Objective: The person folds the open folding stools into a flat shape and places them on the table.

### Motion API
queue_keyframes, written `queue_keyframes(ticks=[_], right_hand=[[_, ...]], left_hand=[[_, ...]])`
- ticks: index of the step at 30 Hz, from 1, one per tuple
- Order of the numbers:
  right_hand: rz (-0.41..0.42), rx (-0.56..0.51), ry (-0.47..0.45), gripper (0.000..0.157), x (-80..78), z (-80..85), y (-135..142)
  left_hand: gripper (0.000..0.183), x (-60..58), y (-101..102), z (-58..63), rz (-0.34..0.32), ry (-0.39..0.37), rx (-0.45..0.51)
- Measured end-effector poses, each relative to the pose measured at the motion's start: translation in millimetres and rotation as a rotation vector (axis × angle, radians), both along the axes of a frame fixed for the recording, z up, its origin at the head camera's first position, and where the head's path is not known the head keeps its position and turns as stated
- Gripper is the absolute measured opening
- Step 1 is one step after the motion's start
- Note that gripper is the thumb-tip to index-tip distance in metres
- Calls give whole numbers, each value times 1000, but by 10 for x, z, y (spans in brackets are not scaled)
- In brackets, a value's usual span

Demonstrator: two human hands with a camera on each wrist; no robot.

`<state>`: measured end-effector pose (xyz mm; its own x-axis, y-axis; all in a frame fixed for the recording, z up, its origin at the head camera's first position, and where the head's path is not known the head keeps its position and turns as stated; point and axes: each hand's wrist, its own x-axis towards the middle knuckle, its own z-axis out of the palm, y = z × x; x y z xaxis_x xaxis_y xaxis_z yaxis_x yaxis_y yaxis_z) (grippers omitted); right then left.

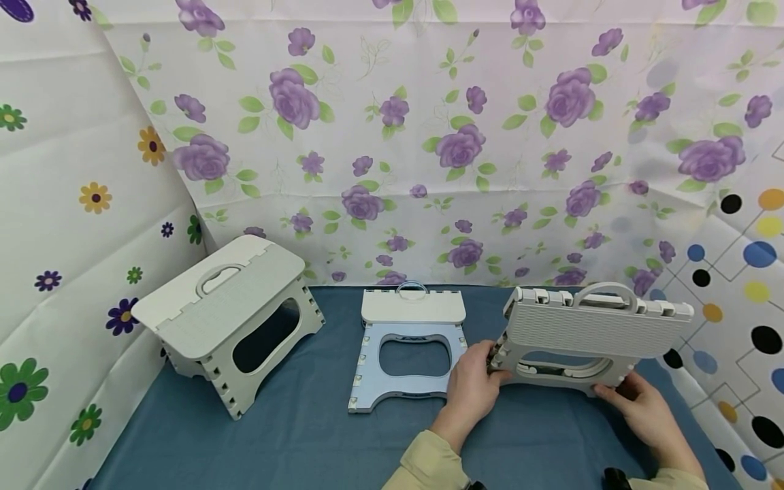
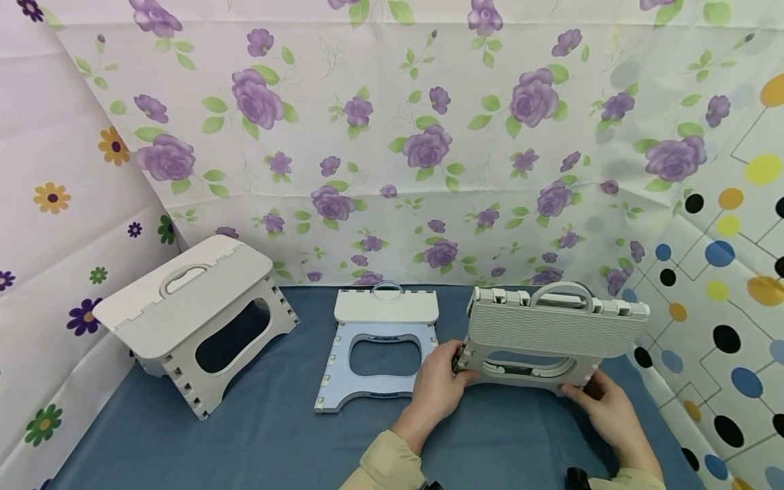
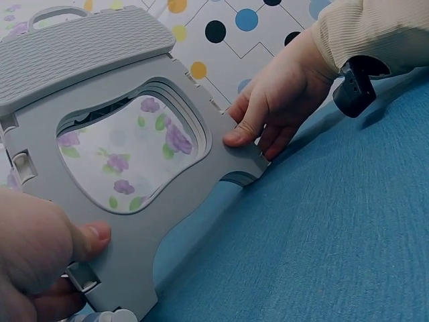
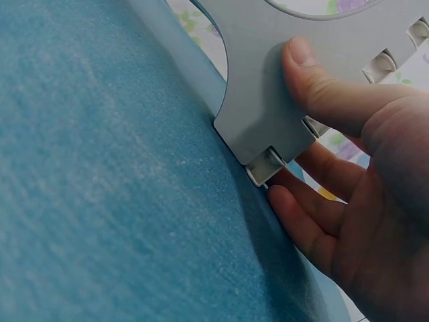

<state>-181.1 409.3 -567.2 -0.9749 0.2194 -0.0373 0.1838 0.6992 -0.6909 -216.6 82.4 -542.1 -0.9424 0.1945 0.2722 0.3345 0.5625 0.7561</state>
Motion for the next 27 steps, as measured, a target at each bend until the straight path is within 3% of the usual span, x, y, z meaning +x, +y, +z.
queue_keyframes(ticks=[6,12,27], right_hand=[[26,-11,-12,77,3,6,17],[63,-19,-21,72,7,14,33],[41,16,17,65,15,12,11]], left_hand=[[41,6,-6,13,-12,-12,-15],[37,2,10,21,-17,-43,-13],[32,10,23,10,6,-42,42]])
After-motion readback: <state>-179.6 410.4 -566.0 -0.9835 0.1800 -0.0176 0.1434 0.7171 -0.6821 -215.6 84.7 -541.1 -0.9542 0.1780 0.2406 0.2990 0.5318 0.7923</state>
